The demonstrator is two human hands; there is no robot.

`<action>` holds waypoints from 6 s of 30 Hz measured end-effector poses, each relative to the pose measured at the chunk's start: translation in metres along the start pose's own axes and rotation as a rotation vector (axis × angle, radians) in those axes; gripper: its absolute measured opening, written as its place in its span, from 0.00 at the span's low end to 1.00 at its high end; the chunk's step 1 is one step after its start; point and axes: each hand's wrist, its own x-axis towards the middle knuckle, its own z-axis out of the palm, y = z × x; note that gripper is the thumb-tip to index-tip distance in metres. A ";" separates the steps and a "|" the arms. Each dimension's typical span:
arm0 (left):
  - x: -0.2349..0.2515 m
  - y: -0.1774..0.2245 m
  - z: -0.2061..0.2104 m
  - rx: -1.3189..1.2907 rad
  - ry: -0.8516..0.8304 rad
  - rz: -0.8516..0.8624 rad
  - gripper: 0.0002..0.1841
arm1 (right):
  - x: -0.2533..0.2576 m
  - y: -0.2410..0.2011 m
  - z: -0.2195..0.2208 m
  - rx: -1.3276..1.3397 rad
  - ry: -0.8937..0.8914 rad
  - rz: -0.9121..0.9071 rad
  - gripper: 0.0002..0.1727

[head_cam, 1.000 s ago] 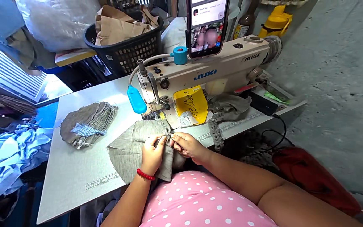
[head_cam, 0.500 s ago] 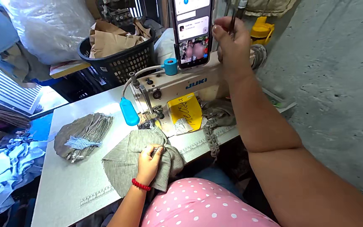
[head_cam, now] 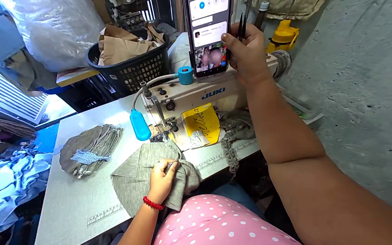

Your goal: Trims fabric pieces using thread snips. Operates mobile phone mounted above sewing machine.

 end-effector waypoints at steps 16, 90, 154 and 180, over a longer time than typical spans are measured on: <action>0.000 -0.001 0.001 0.006 0.005 0.013 0.08 | -0.003 -0.009 0.003 -0.037 -0.029 -0.019 0.06; 0.010 0.000 -0.011 -0.094 0.029 -0.053 0.09 | -0.267 0.011 0.113 0.287 -0.516 1.031 0.24; 0.007 -0.002 -0.010 -0.212 0.029 0.089 0.07 | -0.263 0.017 0.112 0.411 -0.503 0.942 0.21; 0.011 -0.009 -0.006 -0.185 -0.017 0.043 0.06 | -0.264 0.021 0.108 0.403 -0.460 0.878 0.20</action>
